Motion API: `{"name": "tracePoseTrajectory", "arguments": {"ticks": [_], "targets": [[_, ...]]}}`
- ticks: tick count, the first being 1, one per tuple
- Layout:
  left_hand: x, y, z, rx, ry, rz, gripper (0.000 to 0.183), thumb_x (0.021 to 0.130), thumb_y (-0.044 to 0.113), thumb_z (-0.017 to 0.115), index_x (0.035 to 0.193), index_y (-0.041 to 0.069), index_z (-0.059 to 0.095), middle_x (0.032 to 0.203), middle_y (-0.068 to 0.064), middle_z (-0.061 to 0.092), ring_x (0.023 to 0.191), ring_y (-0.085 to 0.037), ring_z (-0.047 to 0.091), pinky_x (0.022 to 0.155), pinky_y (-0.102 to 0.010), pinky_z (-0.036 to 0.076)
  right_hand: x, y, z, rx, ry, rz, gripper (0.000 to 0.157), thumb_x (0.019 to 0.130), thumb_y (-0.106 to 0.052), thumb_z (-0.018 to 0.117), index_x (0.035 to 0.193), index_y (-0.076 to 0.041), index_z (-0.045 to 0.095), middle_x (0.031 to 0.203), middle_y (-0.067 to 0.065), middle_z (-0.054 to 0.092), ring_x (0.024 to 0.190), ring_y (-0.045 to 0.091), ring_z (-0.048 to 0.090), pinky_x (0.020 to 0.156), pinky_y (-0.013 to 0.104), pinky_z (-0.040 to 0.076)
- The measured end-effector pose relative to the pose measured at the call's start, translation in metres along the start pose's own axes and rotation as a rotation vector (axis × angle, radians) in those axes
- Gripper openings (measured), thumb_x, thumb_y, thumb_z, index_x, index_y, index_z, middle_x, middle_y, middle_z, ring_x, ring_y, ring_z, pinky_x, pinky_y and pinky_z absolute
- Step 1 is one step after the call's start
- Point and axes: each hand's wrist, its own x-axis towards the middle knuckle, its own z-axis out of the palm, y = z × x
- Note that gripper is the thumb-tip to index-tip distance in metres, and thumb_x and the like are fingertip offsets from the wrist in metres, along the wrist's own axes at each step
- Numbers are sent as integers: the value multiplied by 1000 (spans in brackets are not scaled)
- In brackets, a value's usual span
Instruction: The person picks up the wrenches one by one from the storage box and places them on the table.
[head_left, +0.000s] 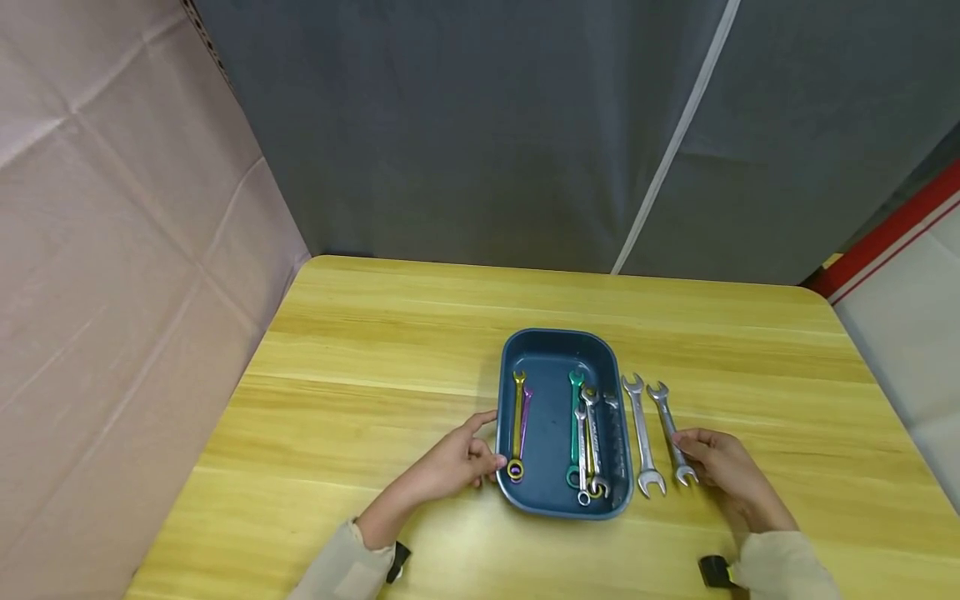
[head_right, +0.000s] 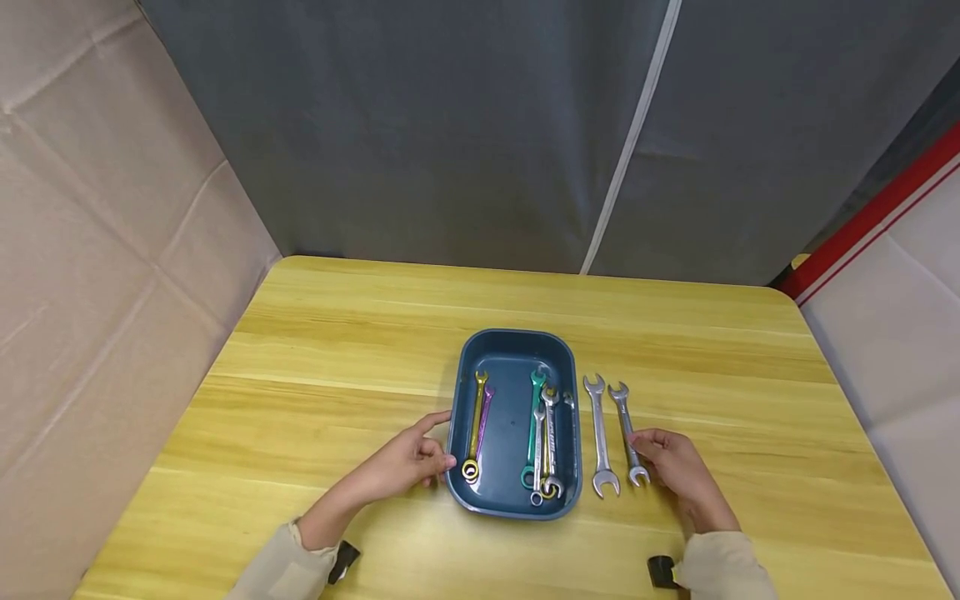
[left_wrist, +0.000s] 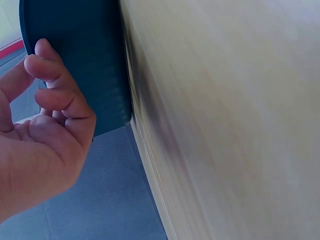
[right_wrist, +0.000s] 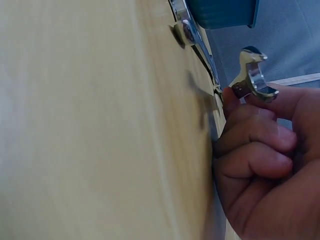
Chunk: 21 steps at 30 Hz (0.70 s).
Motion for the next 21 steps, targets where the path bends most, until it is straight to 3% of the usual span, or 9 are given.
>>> {"name": "tracePoseTrajectory", "arguments": {"ticks": [14,21], "targets": [[1,0,1,3,1,-8,68,96,11,59,152,3,21,75,-9,65,60,-18,53,59,-30,51,2,-3,1,-99,4,16,32,98,-22,52,106,9,60,63,-9,47,52,2,37,48,21,36],[0,1,0,-2,3,2,68,95,10,59,151,2,22,75,-12,65,59,-18,53,57,-30,49,4,-1,2,-153,9,8,32,98,-22,54,104,8,61,72,-7,54,63,4,47,58,21,42]]}}
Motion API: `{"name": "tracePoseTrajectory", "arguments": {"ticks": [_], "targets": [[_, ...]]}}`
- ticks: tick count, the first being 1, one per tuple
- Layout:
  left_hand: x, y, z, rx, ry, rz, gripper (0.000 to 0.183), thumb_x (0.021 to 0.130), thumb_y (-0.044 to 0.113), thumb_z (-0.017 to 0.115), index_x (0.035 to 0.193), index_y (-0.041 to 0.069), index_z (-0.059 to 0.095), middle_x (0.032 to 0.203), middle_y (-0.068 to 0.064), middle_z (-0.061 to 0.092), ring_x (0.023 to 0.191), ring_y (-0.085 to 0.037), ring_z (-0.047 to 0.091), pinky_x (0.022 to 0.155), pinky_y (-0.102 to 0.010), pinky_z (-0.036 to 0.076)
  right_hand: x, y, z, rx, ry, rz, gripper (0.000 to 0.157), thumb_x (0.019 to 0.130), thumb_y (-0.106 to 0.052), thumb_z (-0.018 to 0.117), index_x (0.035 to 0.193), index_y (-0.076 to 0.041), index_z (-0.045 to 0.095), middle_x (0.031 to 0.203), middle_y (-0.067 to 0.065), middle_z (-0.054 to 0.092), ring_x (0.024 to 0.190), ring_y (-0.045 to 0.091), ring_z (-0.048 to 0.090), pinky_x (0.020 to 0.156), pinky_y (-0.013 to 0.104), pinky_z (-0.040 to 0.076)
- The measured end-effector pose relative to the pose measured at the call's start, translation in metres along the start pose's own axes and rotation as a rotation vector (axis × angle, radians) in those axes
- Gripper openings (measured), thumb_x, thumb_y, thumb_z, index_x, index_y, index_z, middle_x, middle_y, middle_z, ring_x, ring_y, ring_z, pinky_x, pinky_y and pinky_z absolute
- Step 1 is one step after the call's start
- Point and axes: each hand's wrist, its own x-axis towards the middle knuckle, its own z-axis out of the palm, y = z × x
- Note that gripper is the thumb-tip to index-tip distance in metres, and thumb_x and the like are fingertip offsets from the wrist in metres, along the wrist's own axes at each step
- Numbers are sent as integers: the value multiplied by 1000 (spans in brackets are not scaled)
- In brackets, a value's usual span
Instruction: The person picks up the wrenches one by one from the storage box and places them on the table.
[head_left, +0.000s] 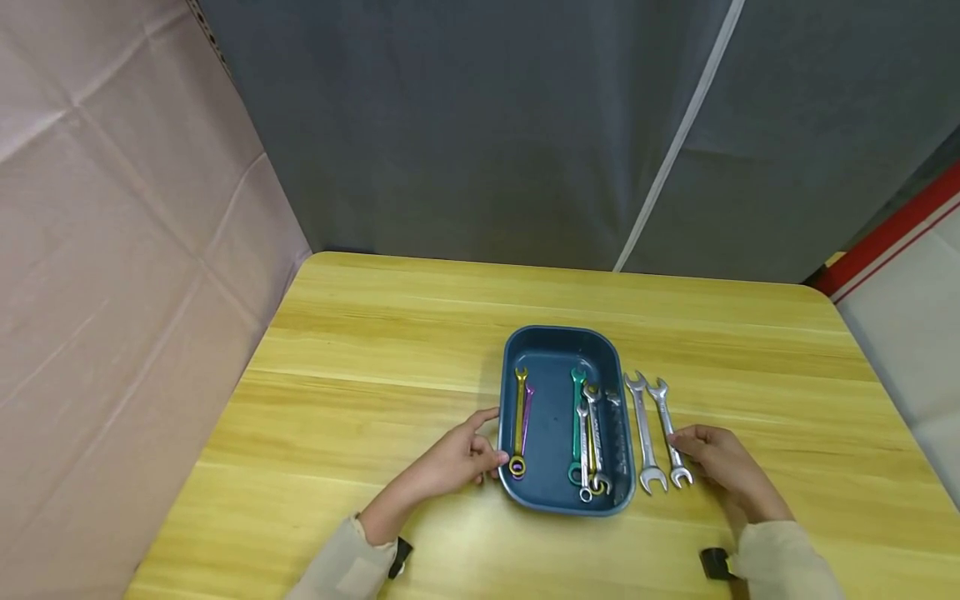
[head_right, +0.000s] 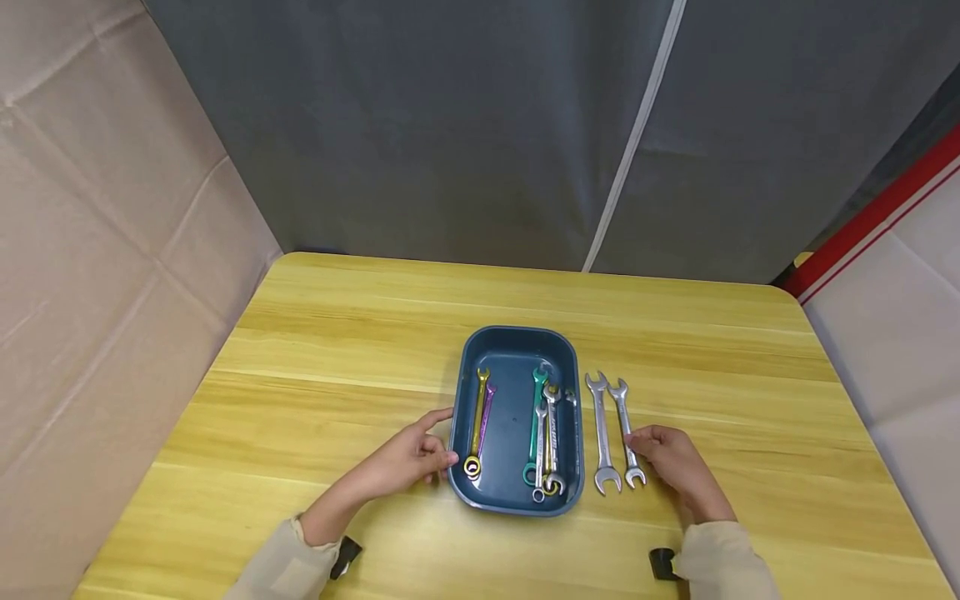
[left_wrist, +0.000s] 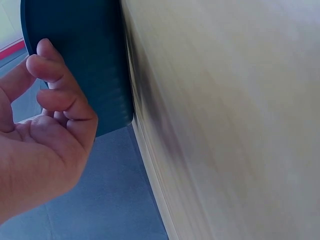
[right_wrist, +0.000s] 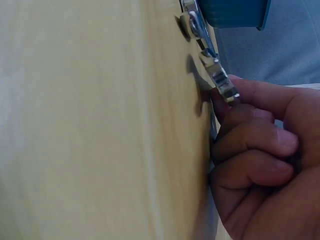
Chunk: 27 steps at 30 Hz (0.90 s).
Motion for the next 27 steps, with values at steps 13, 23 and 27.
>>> {"name": "tracePoseTrajectory", "arguments": {"ticks": [13,23,27], "targets": [[-1,1,0,11,5,-2,69,95,13,60,151,2,22,77,-16,64,59,-19,53,57,-30,49,2,-1,0,-69,28,30,35,97,-28,57,103,6,62,76,-6,53,66,6,45,59,22,38],[-1,2,0,20,10,-1,68,95,12,60,151,2,22,76,-13,64,58,-19,53,57,-31,50,0,-3,2,-27,19,30,29,97,-21,55,105,7,59,68,-6,46,58,6,40,54,23,39],[-1,1,0,21,11,-2,68,95,12,60,151,1,23,77,-15,64,58,-19,53,57,-31,50,0,-3,3,-24,16,20,28,97,-17,53,108,8,58,67,-5,44,55,6,38,53,23,39]]}}
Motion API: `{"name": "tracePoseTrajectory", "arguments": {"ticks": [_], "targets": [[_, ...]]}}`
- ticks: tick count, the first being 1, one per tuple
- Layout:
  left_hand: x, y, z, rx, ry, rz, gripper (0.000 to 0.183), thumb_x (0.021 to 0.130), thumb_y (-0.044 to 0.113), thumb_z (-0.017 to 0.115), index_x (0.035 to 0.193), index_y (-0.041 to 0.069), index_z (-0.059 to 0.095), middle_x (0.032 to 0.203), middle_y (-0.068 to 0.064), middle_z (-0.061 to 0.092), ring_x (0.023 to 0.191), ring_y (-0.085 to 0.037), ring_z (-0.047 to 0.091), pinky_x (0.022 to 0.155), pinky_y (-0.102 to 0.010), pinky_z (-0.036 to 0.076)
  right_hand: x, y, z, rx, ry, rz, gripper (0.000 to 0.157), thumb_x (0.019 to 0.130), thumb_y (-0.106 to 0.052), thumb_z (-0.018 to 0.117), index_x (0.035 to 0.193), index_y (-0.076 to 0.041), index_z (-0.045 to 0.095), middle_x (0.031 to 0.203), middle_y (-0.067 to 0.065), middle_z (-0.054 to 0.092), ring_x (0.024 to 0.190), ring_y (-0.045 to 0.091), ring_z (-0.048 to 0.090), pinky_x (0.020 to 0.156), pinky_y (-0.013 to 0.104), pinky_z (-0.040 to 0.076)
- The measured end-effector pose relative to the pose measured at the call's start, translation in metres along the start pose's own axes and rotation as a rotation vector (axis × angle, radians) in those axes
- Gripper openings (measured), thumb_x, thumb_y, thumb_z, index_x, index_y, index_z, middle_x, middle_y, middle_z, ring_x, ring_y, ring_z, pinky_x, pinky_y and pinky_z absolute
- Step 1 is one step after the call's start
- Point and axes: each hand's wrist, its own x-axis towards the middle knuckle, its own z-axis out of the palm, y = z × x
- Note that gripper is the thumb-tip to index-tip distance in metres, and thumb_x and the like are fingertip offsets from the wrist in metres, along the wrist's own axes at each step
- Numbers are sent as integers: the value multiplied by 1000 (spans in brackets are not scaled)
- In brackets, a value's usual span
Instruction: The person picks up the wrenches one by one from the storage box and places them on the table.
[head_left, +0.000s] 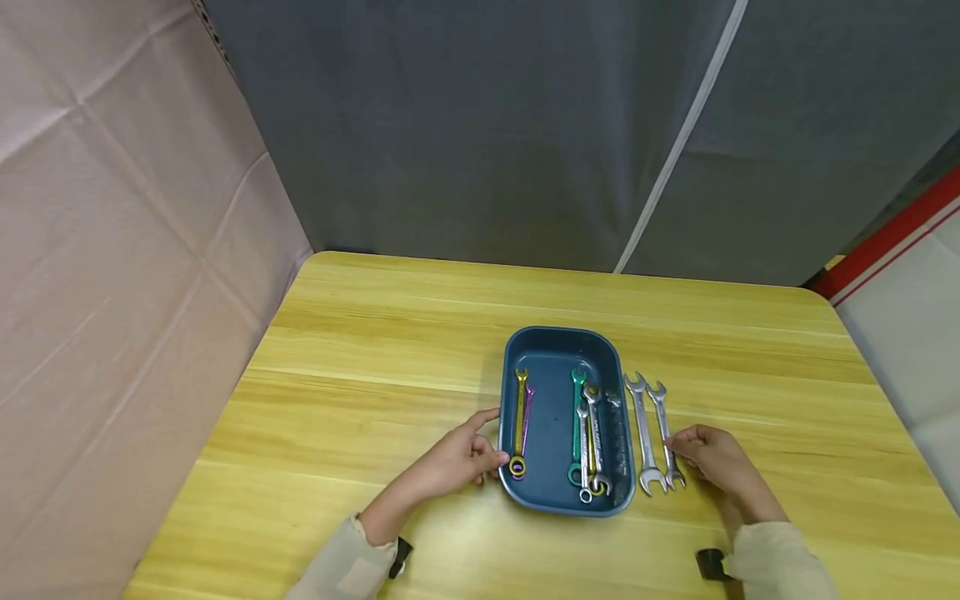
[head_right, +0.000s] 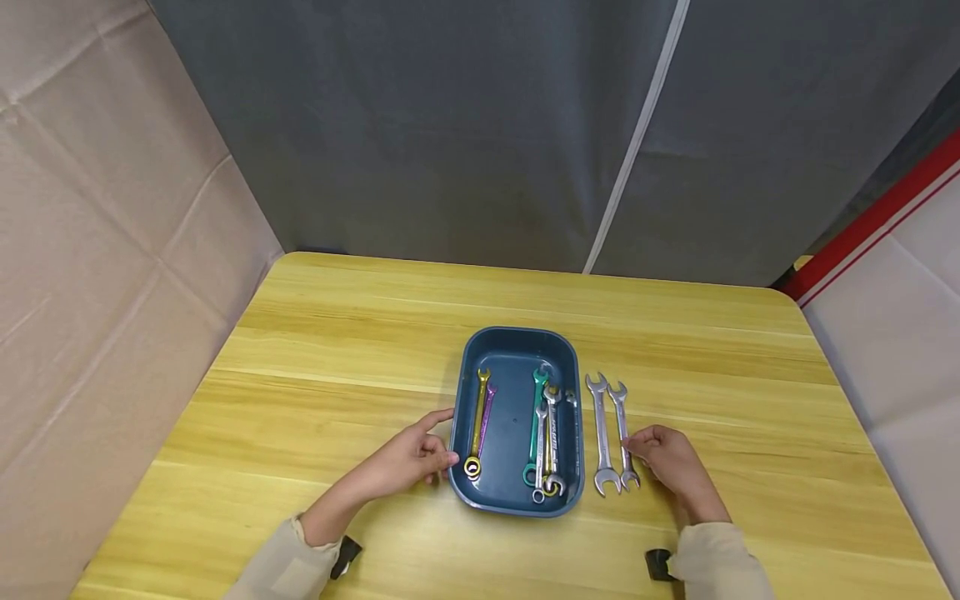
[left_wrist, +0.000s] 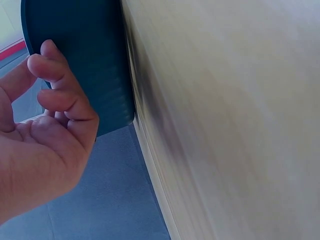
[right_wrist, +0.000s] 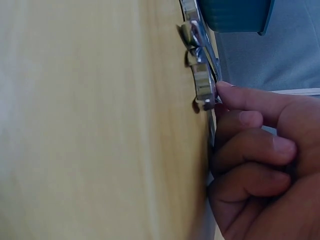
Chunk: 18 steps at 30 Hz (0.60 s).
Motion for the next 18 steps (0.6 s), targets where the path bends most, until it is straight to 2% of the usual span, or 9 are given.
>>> {"name": "tracePoseTrajectory", "arguments": {"ticks": [11,18], "targets": [[0,0,-1,8,-4,7,68,95,12,60,151,0,23,76,-14,64,59,-18,53,58,-30,50,1,0,1,16,25,8,31,97,-20,54,112,7,54,70,-4,46,56,6,39,52,23,39],[-1,2,1,3,-7,7,68,96,11,59,151,0,21,78,-18,64,58,-17,52,57,-29,49,-4,6,-7,67,54,14,37,100,-25,51,120,5,56,81,-8,52,65,5,45,56,23,42]]}}
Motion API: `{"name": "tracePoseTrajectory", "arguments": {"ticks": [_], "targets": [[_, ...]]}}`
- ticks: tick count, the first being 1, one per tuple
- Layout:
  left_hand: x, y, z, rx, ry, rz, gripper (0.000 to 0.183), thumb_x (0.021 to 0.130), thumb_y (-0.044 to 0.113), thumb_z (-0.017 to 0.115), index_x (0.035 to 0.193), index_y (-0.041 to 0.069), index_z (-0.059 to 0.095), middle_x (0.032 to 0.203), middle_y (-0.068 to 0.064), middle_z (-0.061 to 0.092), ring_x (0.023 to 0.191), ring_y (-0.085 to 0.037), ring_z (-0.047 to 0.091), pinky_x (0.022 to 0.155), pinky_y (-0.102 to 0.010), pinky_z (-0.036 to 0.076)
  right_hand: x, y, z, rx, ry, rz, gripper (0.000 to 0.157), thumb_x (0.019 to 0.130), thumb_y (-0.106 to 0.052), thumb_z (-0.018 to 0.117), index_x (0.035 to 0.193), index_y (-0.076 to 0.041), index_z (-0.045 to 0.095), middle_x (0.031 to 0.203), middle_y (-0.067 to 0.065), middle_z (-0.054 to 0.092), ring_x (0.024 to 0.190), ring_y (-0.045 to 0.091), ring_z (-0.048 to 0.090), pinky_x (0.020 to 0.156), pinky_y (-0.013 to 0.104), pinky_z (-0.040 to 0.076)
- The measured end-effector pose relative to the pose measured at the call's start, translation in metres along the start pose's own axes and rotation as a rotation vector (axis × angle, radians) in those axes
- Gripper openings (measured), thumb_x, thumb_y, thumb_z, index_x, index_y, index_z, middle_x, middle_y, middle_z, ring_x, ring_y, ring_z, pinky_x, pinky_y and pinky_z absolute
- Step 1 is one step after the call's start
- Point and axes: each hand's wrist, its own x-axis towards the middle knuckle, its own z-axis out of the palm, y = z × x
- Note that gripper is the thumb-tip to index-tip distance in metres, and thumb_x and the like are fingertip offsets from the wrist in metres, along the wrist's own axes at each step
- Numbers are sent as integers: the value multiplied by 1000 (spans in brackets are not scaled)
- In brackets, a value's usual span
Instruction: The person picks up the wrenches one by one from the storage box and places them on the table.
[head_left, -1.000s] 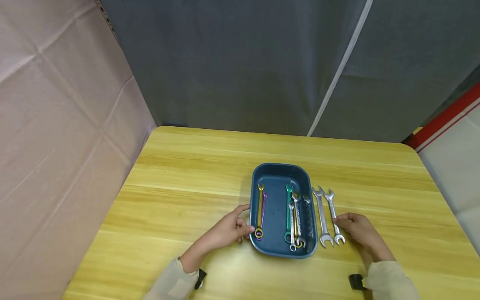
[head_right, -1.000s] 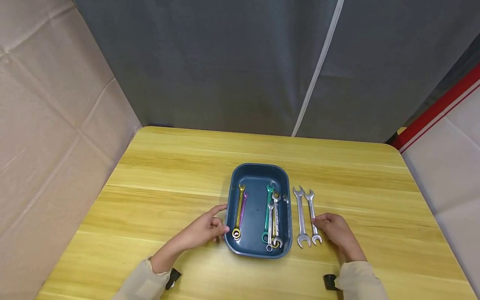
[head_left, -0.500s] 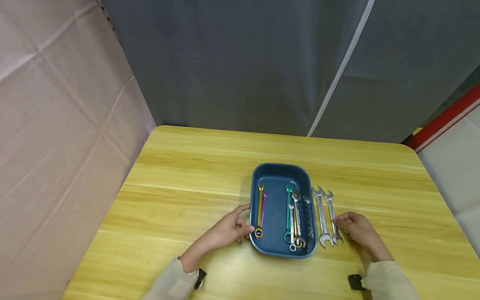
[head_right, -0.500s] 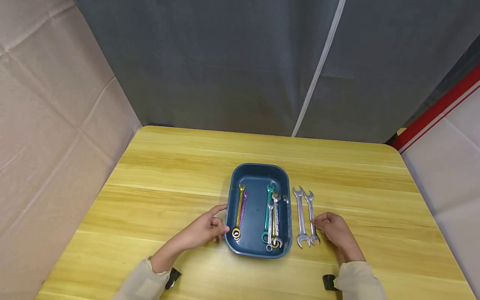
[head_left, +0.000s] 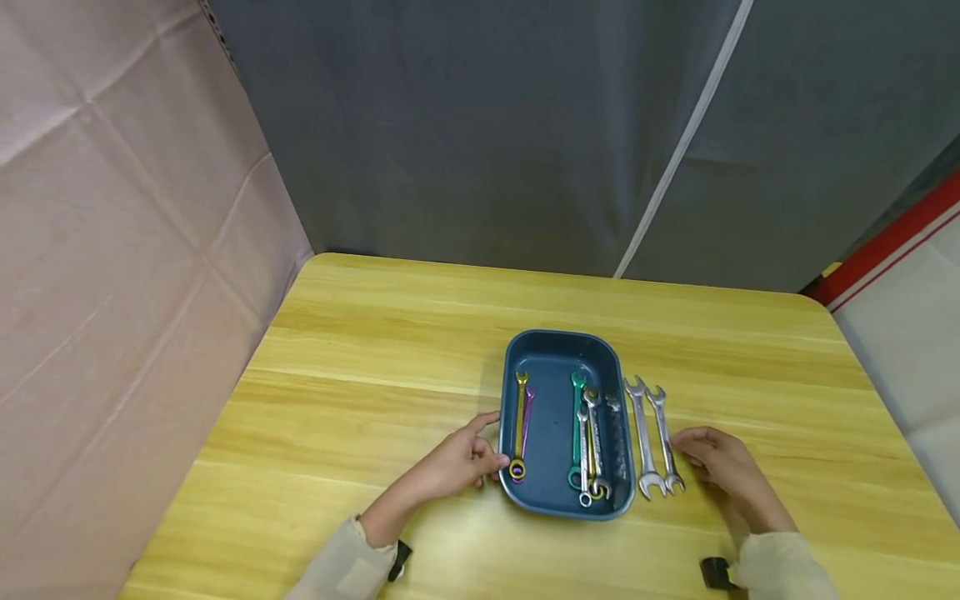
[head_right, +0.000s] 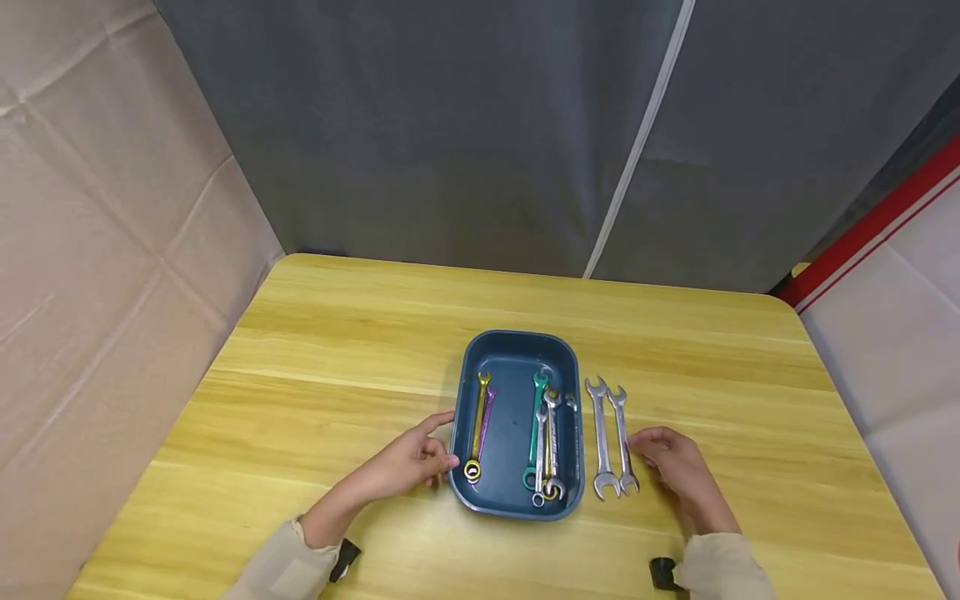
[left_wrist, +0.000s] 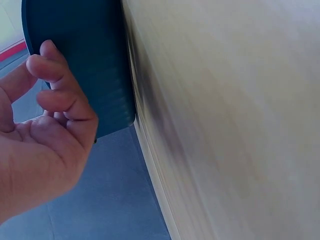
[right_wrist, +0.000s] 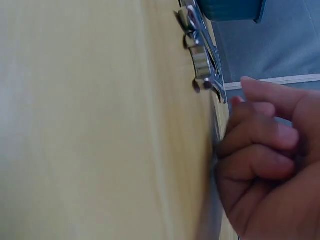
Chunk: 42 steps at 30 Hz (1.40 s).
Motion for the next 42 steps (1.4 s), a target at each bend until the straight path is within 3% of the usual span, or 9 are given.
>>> {"name": "tracePoseTrajectory", "arguments": {"ticks": [5,10,17,23,33,37,42], "targets": [[0,0,2,-3,0,7,66,96,9,57,151,0,21,75,-13,62,57,-15,49,55,-27,46,-5,-3,-7,133,40,5,28,100,-33,50,112,-9,60,75,-13,51,62,4,45,55,24,42],[0,0,2,5,8,10,65,96,9,57,150,0,22,73,-11,62,56,-14,49,54,-25,44,-10,-17,-11,296,28,-56,14,99,-34,53,100,-22,61,64,-11,43,54,3,39,48,25,35],[1,2,2,2,7,4,65,97,9,56,151,1,21,72,-7,61,56,-13,49,54,-26,44,-16,-47,-7,404,-2,-182,9,98,-29,56,100,-21,59,58,-12,37,48,4,29,49,37,15],[-1,3,2,-12,8,-1,66,97,10,57,152,2,20,73,-9,63,57,-17,50,54,-28,45,-19,-74,9,421,-25,-249,7,99,-24,55,99,-20,59,53,-12,35,45,8,23,49,38,13],[-2,1,1,9,4,-2,66,97,11,57,151,1,21,73,-7,63,57,-14,51,55,-26,46,-16,-107,53,388,-87,-261,9,99,-18,54,99,-10,57,51,-12,31,42,2,28,44,29,14],[-4,-1,-1,18,13,1,66,97,10,56,151,0,20,76,-16,64,57,-14,51,55,-25,47,-13,-115,75,338,-120,-246,20,99,-19,53,106,-1,56,53,-10,32,42,5,27,43,22,22],[-5,-3,-2,7,17,6,65,97,8,55,151,-1,20,80,-26,64,57,-14,50,55,-24,47,-10,-124,100,303,-131,-205,31,98,-21,55,113,6,54,54,-9,34,44,7,28,45,20,25]]}}
